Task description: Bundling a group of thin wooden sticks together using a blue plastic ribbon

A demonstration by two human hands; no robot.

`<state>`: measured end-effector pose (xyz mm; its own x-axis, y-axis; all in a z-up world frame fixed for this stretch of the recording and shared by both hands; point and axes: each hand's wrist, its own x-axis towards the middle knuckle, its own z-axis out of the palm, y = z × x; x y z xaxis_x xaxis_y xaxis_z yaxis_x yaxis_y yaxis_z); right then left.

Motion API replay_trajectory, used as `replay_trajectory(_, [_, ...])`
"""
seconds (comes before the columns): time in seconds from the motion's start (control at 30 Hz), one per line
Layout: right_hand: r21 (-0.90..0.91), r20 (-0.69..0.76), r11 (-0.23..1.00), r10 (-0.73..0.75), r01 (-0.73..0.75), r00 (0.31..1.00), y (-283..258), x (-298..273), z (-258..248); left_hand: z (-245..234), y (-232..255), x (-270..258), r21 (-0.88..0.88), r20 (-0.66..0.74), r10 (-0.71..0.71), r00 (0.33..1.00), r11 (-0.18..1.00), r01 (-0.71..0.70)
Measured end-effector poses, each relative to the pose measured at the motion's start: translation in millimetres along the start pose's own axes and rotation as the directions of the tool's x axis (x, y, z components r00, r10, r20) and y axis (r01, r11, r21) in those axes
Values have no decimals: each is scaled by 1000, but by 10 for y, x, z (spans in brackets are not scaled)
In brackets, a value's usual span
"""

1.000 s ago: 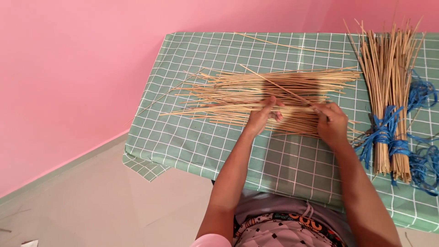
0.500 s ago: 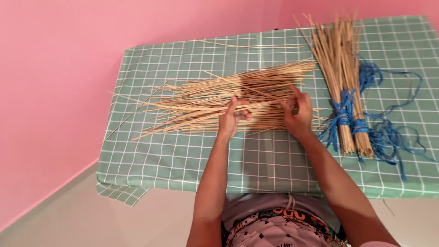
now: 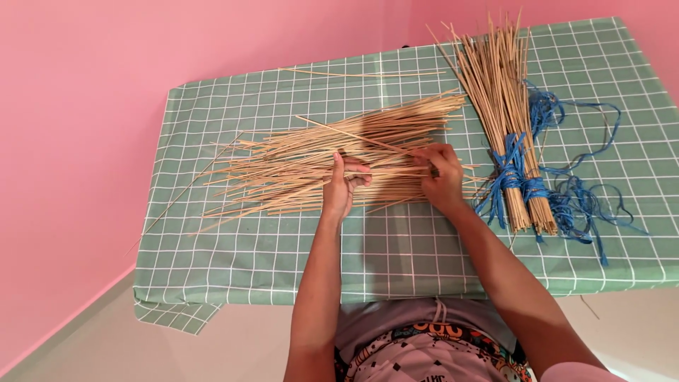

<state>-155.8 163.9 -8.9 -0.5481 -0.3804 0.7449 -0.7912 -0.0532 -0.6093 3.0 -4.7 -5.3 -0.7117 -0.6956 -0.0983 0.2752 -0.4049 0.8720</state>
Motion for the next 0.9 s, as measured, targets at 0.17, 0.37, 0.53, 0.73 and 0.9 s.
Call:
replay_trajectory(0.17, [-151,11,988,-23,24,1000,144,-46,-18,50,51,-41,-4,-60,32,998,999,-33])
replay_trajectory(0.37, [-548,84,836,32,19,996,236,-163,-14,65,50,-77,22,-86,65,994,998,-63])
replay_trajectory(0.53, [-687,156,725,78,51,985,317,-154,-86,41,7,-35,-13,-107,51,993,999,-53])
replay_trajectory(0.73, [-689,183,724,137,28,973,500,-187,-119,36,-18,-7,11,-127,20,992,1000,-19])
replay_trajectory(0.9, [-565,192,822,56,64,980,677,-205,-94,86,106,-99,48,-82,21,996,999,-17])
